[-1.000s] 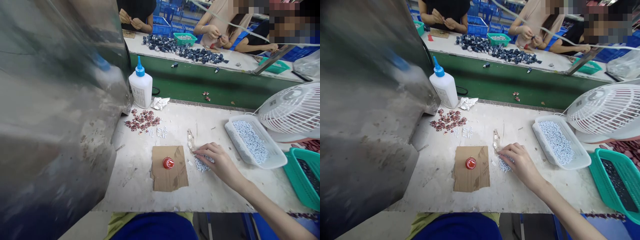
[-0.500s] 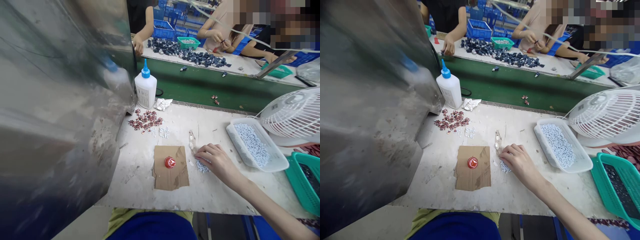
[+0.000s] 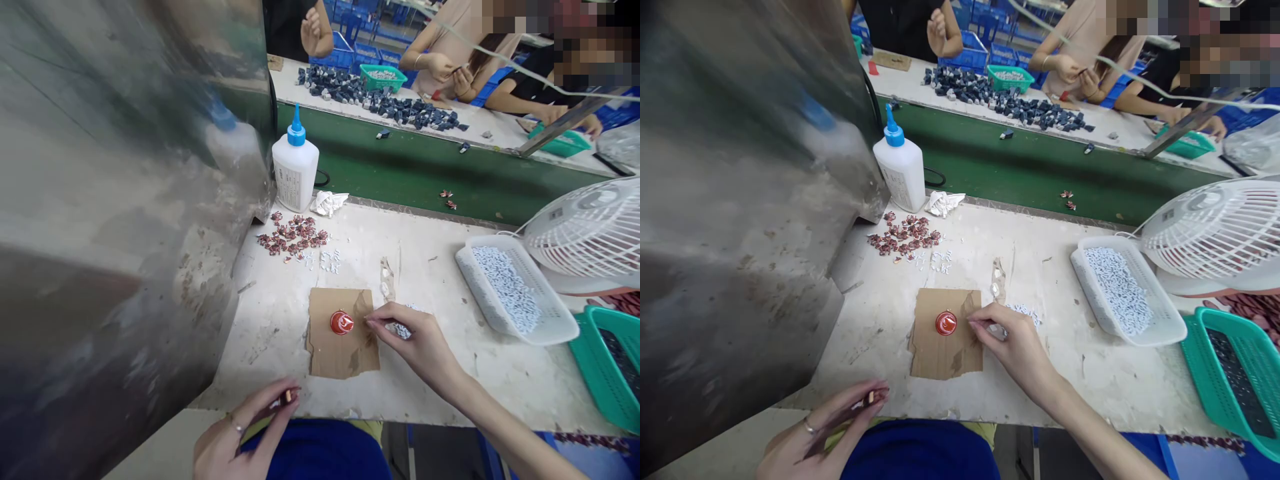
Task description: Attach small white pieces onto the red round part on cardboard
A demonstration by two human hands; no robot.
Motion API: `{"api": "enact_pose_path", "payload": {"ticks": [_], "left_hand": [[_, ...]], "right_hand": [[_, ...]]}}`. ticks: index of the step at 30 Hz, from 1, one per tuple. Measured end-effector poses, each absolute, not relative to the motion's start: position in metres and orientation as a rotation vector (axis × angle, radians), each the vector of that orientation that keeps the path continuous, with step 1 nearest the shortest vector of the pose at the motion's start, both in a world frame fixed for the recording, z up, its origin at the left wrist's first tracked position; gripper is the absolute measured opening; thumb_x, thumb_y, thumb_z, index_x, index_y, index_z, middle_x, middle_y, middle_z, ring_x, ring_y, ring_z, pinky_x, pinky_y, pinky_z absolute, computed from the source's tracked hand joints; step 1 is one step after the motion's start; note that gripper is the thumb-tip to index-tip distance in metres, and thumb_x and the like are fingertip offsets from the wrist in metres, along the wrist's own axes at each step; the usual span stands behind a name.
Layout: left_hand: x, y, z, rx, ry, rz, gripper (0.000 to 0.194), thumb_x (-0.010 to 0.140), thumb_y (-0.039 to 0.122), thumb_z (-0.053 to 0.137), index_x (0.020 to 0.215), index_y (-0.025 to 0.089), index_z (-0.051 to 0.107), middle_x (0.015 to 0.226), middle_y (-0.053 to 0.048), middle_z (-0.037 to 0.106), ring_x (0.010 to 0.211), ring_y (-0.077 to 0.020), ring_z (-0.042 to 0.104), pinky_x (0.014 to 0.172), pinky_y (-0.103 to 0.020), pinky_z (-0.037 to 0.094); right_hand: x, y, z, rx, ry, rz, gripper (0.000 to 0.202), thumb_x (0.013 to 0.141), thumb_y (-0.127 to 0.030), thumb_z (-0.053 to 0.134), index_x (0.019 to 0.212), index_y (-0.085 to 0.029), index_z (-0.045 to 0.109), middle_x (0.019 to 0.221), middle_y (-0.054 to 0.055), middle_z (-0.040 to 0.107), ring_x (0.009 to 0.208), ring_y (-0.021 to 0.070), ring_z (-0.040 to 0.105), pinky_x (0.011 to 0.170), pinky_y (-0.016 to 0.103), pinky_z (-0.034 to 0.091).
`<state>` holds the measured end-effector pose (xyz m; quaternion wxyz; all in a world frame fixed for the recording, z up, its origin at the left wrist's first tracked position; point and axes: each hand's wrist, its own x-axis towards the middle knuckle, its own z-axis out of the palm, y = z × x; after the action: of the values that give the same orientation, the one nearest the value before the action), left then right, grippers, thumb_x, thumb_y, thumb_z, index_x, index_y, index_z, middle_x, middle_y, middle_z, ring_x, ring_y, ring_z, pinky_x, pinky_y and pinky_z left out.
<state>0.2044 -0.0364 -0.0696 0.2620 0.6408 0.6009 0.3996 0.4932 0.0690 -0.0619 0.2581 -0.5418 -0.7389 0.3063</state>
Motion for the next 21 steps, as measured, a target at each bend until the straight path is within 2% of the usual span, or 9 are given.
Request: {"api": "enact_pose_path", "payload": {"ticks": [3,7,9,11,15,18,21], "left_hand": [[0.212,-0.017,-0.070,1.824,1.520,1.083,0.016,0.095,0.024,0.069,0.110,0.031,0.069,0.100,0.014,0.080,0.084,-0.0020,0.078,0.090,0.000,0.054],[0.220,-0.004,-0.065,1.921,1.424,1.141,0.012,0.095,0.018,0.066,0.104,0.026,0.069,0.096,0.010,0.079,0.084,0.0003,0.076,0.092,0.001,0.052],[0.223,-0.003,-0.065,1.923,1.408,1.146,0.013,0.096,0.016,0.065,0.105,0.025,0.069,0.095,0.009,0.079,0.084,0.0000,0.076,0.091,0.000,0.053],[0.224,-0.003,-0.066,1.907,1.395,1.141,0.015,0.097,0.017,0.065,0.108,0.025,0.069,0.098,0.008,0.079,0.085,-0.0005,0.076,0.090,-0.001,0.054],[0.224,-0.002,-0.069,1.882,1.394,1.166,0.022,0.097,0.018,0.066,0.117,0.027,0.068,0.106,0.006,0.078,0.091,-0.0025,0.076,0.094,-0.006,0.057],[0.224,-0.001,-0.069,1.891,1.432,1.174,0.022,0.096,0.019,0.068,0.116,0.027,0.070,0.107,0.007,0.079,0.091,-0.0019,0.077,0.098,-0.003,0.053],[0.224,0.001,-0.067,1.869,1.469,1.165,0.018,0.094,0.022,0.071,0.112,0.027,0.071,0.102,0.009,0.080,0.087,-0.0008,0.077,0.095,0.001,0.051]], "right_hand": [[0.485,0.067,-0.065,-1.471,-1.897,0.896,0.010,0.098,-0.027,0.068,0.094,-0.023,0.076,0.089,0.004,0.080,0.080,0.0217,0.077,0.073,0.033,0.063],[0.485,0.066,-0.066,-1.480,-1.801,0.950,0.012,0.097,-0.029,0.071,0.102,-0.023,0.079,0.091,0.005,0.081,0.080,0.0226,0.078,0.073,0.035,0.065],[0.485,0.065,-0.066,-1.477,-1.789,0.959,0.009,0.095,-0.028,0.072,0.096,-0.023,0.080,0.090,0.005,0.081,0.079,0.0222,0.077,0.071,0.034,0.064],[0.484,0.065,-0.066,-1.464,-1.794,0.963,0.009,0.095,-0.025,0.073,0.090,-0.024,0.080,0.088,0.004,0.081,0.079,0.0219,0.076,0.071,0.034,0.063],[0.478,0.065,-0.067,-1.423,-1.811,0.962,0.010,0.095,-0.020,0.070,0.093,-0.024,0.080,0.092,0.004,0.081,0.084,0.0223,0.076,0.076,0.035,0.061],[0.474,0.066,-0.067,-1.393,-1.824,0.957,0.012,0.096,-0.019,0.068,0.094,-0.025,0.079,0.094,0.004,0.081,0.086,0.0219,0.075,0.076,0.035,0.060],[0.472,0.067,-0.066,-1.370,-1.830,0.950,0.012,0.096,-0.018,0.068,0.094,-0.025,0.078,0.094,0.004,0.080,0.086,0.0218,0.074,0.076,0.034,0.059]]}}
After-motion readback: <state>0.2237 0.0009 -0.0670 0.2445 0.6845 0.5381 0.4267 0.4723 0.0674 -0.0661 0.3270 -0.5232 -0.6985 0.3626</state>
